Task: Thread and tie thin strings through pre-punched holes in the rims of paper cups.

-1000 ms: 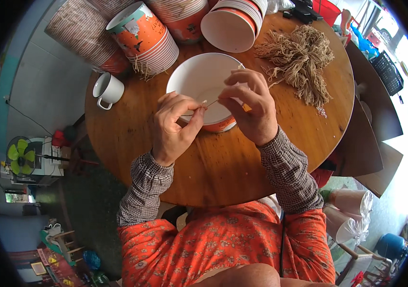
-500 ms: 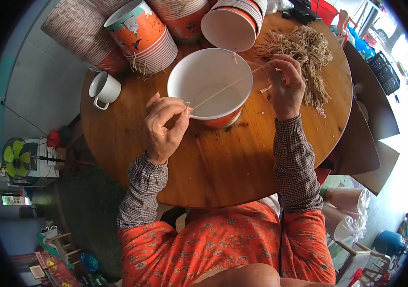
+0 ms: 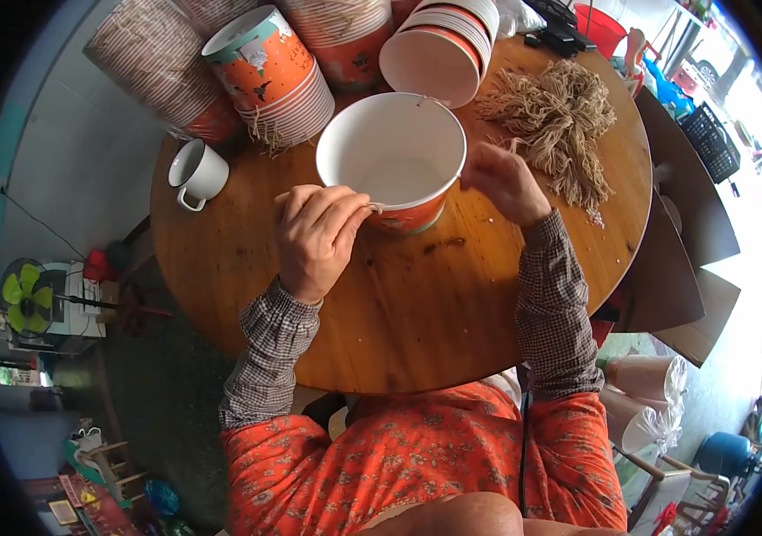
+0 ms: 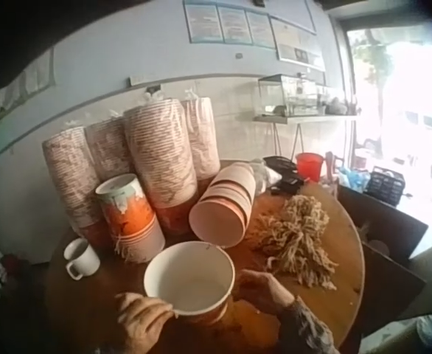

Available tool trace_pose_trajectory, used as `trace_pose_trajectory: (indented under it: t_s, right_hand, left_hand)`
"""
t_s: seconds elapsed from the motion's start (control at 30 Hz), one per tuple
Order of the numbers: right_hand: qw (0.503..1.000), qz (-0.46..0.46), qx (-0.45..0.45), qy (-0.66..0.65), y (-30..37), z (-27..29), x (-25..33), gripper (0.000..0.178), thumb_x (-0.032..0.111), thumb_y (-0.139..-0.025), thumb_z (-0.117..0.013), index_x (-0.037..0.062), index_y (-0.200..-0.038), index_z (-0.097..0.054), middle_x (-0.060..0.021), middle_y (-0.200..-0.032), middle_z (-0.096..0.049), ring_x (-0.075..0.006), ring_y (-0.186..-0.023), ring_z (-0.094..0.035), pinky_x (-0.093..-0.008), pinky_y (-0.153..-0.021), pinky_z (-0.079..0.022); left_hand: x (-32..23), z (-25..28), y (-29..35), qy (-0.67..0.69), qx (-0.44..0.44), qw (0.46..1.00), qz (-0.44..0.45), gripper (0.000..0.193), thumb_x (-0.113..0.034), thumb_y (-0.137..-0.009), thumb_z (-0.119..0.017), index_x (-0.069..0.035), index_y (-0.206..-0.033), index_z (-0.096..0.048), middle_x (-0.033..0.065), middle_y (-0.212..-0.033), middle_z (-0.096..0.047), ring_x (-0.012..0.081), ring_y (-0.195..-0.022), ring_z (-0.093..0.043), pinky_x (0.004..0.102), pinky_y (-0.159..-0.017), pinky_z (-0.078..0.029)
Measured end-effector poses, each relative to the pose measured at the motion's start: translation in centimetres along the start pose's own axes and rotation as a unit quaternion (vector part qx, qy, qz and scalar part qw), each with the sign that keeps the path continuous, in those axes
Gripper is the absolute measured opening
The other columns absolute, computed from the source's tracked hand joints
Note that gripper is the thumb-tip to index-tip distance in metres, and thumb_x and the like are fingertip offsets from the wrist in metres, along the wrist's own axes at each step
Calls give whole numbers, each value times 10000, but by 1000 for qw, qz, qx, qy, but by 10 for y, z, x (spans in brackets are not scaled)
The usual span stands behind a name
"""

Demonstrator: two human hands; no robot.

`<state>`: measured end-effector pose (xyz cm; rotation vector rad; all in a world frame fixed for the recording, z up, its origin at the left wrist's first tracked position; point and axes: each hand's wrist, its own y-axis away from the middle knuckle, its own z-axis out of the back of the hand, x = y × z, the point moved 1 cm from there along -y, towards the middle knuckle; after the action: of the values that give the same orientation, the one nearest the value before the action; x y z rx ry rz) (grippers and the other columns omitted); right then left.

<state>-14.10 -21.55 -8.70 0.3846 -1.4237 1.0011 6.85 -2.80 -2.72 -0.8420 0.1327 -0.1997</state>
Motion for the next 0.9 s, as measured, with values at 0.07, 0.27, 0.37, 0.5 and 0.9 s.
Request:
trace_pose_trajectory:
  t_s: [0.07, 0.27, 0.37, 0.5, 0.9]
  right_hand:
    - [994, -45, 92, -24, 7, -3, 8, 119, 37, -904, -600, 2, -1018, -613, -23, -907, -629, -109, -850, -596, -271, -785, -503]
    - [982, -90, 151, -75, 5, -18, 25, 408, 67, -907, -613, 11, -1304, -537, -59, -936, -662, -121, -857, -614, -275, -806, -504]
    - [984, -90, 81, -127, 3, -10, 29, 440, 145, -922, -625, 43, -1336, -514, -37, -950, -650, -113, -842, -601, -258, -789, -499]
    - [983, -90, 66, -143, 6, -3, 23, 456, 153, -915, -636, 12, -1326, -500, -63, -966, -640, -125, -919, -611, -275, -819, -515]
    - [984, -86, 55, -148, 4, -12, 17, 408, 180, -925, -635, -23, -1265, -536, -72, -999, -648, -128, -905, -616, -278, -810, -516]
  left_hand:
    - [7, -4, 0, 27, -23, 999, 22, 161, -71, -760, -741, -88, -898, -659, 19, -880, -643, 216, -793, -600, 362, -761, -461]
    - [34, -11, -1, 150, -114, 972, 142, 85, -64, -850, -683, -4, -884, -633, 103, -874, -641, 243, -798, -627, 334, -725, -503]
    - [73, -5, -10, 201, -188, 938, 212, 93, -85, -889, -660, 4, -910, -644, 58, -874, -644, 156, -802, -604, 277, -726, -480]
    - [119, 0, -40, 362, -263, 824, 347, 249, -202, -915, -660, 18, -1030, -645, 0, -917, -632, 76, -823, -547, 224, -733, -447]
    - [311, -38, -83, 578, -330, 533, 523, 117, 32, -876, -576, 12, -991, -569, 96, -920, -637, 193, -836, -635, 349, -800, -562]
